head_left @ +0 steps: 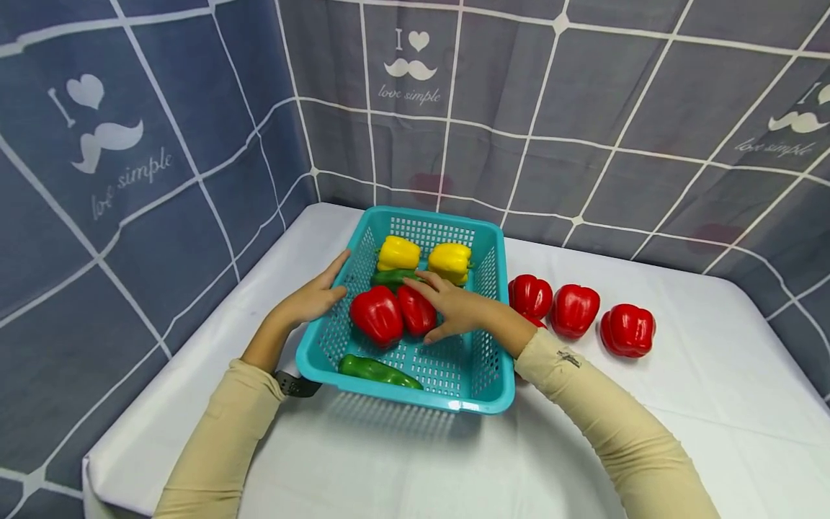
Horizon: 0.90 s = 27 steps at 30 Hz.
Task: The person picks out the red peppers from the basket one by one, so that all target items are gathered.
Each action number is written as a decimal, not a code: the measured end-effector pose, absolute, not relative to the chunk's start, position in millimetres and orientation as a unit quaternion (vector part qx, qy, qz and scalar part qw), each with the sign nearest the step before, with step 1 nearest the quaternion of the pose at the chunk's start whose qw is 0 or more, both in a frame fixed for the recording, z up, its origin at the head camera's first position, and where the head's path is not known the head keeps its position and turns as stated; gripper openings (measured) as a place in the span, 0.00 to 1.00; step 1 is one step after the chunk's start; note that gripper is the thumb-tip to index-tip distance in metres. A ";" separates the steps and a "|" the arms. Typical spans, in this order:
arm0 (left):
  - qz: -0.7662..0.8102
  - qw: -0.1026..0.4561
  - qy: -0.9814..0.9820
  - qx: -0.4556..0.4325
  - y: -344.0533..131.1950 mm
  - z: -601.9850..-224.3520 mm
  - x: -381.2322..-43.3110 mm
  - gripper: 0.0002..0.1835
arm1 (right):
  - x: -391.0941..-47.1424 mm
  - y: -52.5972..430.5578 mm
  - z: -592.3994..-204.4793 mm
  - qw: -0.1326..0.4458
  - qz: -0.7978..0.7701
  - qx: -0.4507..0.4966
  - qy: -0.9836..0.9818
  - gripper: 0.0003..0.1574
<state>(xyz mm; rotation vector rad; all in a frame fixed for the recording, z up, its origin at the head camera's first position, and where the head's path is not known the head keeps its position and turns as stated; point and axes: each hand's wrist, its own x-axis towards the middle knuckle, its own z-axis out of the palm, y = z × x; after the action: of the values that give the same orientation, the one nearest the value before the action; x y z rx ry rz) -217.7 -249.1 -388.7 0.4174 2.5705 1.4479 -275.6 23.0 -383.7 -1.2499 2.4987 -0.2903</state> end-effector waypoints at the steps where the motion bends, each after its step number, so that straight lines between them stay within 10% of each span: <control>1: 0.483 0.081 0.861 0.139 -249.1 -388.8 -217.7 0.39 | -275.5 22.9 -383.6 0.166 -0.101 -0.440 0.877 0.64; 27: 0.488 0.087 0.858 0.134 -248.4 -388.1 -218.3 0.40 | -277.1 21.9 -384.6 0.125 -0.073 -0.457 0.877 0.56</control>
<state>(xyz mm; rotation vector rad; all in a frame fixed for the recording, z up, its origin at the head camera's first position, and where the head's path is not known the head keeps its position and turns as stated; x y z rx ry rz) -218.3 -248.4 -388.1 0.4000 2.5562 1.4525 -277.1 21.9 -384.6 -1.3320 2.5560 -0.2121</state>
